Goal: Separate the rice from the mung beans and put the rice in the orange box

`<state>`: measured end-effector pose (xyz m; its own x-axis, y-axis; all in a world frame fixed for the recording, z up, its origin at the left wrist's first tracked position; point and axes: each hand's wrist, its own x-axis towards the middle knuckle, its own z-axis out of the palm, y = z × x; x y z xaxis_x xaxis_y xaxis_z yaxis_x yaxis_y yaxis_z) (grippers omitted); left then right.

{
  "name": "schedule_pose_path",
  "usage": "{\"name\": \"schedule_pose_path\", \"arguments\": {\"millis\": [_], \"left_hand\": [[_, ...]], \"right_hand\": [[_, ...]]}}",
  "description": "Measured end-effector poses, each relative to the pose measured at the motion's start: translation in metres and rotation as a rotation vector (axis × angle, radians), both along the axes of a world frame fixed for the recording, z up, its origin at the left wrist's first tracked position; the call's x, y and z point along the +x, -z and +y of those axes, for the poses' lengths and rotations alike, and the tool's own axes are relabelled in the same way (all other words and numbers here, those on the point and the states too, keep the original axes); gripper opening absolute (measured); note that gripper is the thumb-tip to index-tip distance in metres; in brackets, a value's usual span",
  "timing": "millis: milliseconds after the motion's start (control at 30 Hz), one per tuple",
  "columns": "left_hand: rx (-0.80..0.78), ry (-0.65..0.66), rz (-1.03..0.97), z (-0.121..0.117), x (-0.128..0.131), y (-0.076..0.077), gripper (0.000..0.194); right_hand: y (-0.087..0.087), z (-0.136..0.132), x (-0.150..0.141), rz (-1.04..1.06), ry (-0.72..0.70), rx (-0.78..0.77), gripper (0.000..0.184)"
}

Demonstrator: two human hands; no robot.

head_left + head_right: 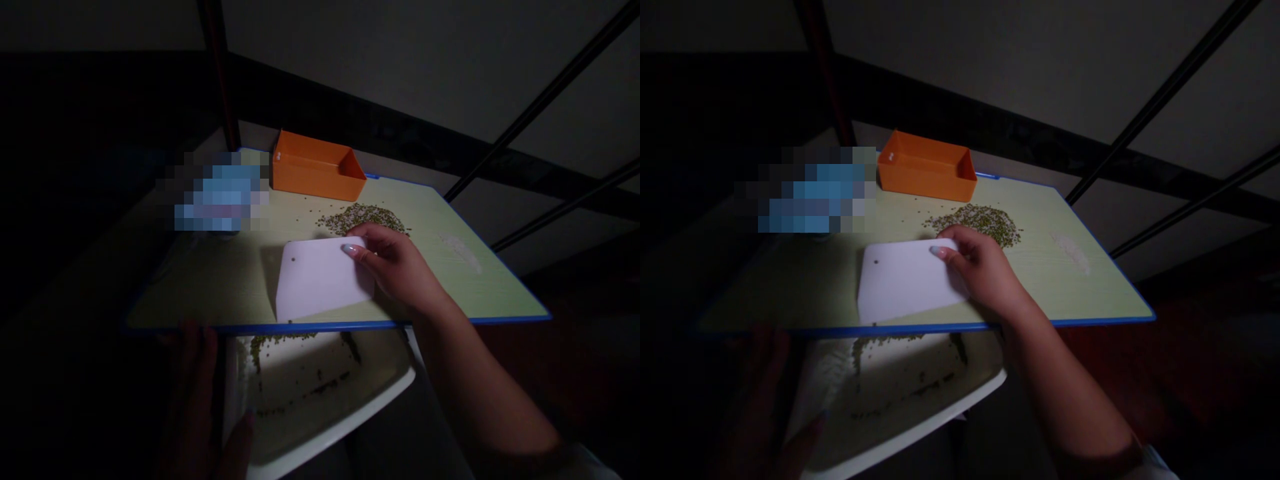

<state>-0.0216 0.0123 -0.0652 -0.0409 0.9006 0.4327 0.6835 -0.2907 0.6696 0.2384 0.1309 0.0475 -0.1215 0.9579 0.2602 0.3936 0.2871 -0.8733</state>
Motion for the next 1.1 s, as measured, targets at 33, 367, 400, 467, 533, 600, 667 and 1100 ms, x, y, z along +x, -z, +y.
{"name": "schedule_pose_path", "arguments": {"millis": [33, 367, 400, 467, 533, 600, 667, 1100], "left_hand": [[0.011, 0.008, 0.008, 0.0, 0.0, 0.0, 0.074], [-0.024, -0.024, -0.012, -0.001, 0.002, -0.001, 0.072], [-0.023, -0.023, -0.018, -0.001, 0.002, -0.002, 0.072], [-0.018, -0.018, -0.02, -0.002, 0.001, -0.001, 0.072], [-0.018, -0.025, -0.02, -0.001, 0.0, 0.0, 0.071], [-0.004, -0.023, -0.008, -0.001, -0.001, 0.001, 0.072], [0.025, -0.014, 0.02, 0.0, -0.001, 0.002, 0.073], [0.083, -0.003, 0.058, 0.005, 0.002, 0.003, 0.073]], "right_hand": [[0.0, 0.0, 0.002, 0.007, -0.012, -0.006, 0.008], [0.001, -0.01, 0.024, 0.151, 0.084, -0.013, 0.009], [0.001, -0.01, 0.026, 0.165, 0.116, 0.001, 0.009], [0.002, -0.01, 0.028, 0.187, 0.207, 0.046, 0.01], [0.004, -0.009, 0.029, 0.177, 0.316, 0.096, 0.011], [0.006, -0.008, 0.028, 0.133, 0.396, 0.128, 0.014], [0.008, -0.007, 0.024, 0.095, 0.432, 0.141, 0.016], [0.002, 0.011, 0.001, -0.113, 0.427, 0.231, 0.01]]}}
